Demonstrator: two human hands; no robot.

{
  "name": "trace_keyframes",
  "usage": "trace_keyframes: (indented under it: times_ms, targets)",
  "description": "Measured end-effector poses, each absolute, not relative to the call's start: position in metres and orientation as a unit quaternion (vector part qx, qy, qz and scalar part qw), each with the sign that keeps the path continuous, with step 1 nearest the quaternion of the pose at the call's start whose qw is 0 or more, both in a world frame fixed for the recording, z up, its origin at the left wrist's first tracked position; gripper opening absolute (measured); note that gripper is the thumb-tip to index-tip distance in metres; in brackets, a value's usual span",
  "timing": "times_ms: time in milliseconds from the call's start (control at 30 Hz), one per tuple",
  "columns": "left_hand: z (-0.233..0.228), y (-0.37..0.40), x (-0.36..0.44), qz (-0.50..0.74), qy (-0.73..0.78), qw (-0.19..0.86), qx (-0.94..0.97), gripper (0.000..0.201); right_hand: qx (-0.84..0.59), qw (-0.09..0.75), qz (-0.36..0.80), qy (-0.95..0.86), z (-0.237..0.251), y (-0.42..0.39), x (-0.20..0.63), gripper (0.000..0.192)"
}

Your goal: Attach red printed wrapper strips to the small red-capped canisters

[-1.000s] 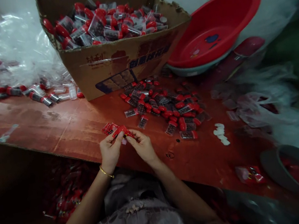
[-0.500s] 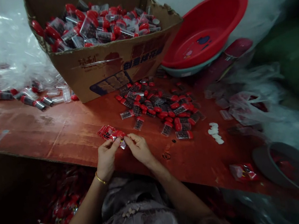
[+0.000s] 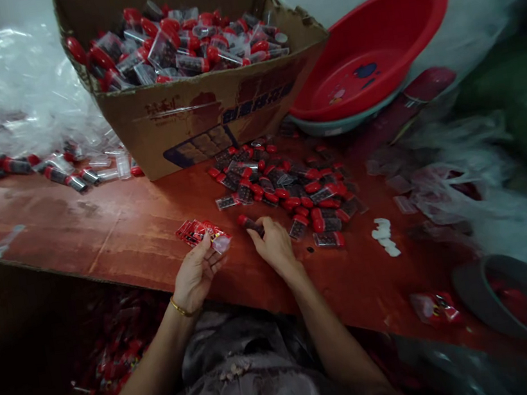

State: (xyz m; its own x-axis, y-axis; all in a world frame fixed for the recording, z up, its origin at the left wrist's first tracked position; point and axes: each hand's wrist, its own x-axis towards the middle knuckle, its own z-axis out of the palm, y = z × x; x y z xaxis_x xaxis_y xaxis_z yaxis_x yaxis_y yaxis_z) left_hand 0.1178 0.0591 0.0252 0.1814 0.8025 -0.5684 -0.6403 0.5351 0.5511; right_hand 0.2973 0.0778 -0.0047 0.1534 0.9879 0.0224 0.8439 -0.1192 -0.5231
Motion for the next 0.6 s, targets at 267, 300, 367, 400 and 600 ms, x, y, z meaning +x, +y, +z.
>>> trace_keyframes:
  times_ms: [267,300,367,400,600]
  targets:
    - [0.029,0.054,0.121,0.488,0.447,0.736,0.145,0.038,-0.536,0.436,0.478,-0.542,0.024,0.011,0.297,0.022]
    - [0.03,0.053,0.123,0.491,0.447,0.732,0.15,0.038,-0.534,0.431,0.486,-0.542,0.027,0.01,0.295,0.021]
    - [0.033,0.05,0.125,0.499,0.449,0.724,0.16,0.038,-0.533,0.42,0.504,-0.535,0.029,0.01,0.291,0.021]
    - [0.033,0.049,0.126,0.504,0.452,0.717,0.166,0.038,-0.531,0.416,0.516,-0.528,0.029,0.011,0.29,0.022]
    - [0.03,0.045,0.126,0.536,0.48,0.658,0.224,0.035,-0.533,0.457,0.533,-0.472,0.021,0.013,0.28,0.028]
